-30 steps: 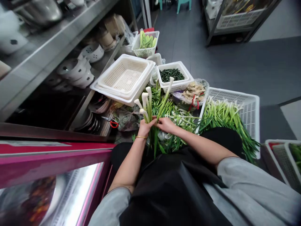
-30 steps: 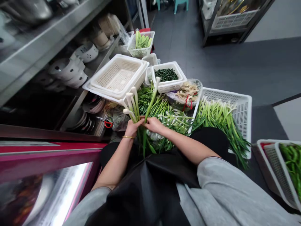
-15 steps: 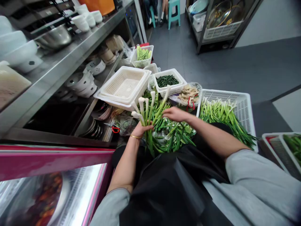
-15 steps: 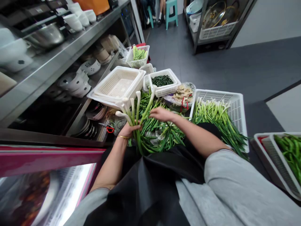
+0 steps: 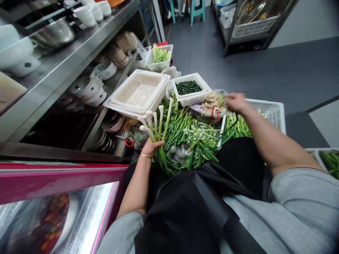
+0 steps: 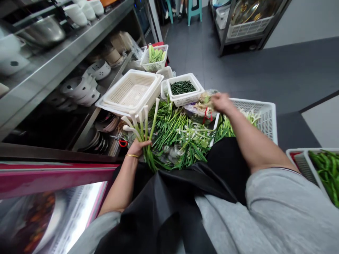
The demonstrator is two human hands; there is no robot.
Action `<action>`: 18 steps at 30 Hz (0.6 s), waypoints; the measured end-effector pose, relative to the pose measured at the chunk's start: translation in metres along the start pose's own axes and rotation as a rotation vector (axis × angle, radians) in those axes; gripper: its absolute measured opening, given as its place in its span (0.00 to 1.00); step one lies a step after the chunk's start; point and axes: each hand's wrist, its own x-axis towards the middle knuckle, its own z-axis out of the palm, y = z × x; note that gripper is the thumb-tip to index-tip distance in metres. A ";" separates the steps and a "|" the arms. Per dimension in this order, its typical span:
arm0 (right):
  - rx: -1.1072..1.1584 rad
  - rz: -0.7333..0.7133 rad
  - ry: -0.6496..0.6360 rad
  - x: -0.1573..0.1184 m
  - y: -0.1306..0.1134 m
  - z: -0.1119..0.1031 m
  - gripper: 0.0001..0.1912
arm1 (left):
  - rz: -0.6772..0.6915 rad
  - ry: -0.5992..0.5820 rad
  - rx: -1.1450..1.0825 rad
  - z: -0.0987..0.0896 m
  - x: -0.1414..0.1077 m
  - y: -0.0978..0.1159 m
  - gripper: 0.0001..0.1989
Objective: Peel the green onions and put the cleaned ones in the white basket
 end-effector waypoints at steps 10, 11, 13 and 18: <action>0.360 0.254 -0.536 -0.028 0.000 0.199 0.19 | -0.054 -0.004 0.008 0.033 0.008 -0.007 0.17; 0.395 0.251 -0.578 -0.029 0.000 0.206 0.19 | -0.058 0.005 0.011 0.034 0.007 -0.008 0.17; 0.437 0.247 -0.694 -0.029 0.002 0.205 0.17 | -0.070 0.010 0.012 0.035 0.005 -0.010 0.17; 0.332 0.202 -0.820 -0.035 -0.003 0.159 0.16 | -0.065 -0.103 0.004 0.035 0.006 -0.012 0.16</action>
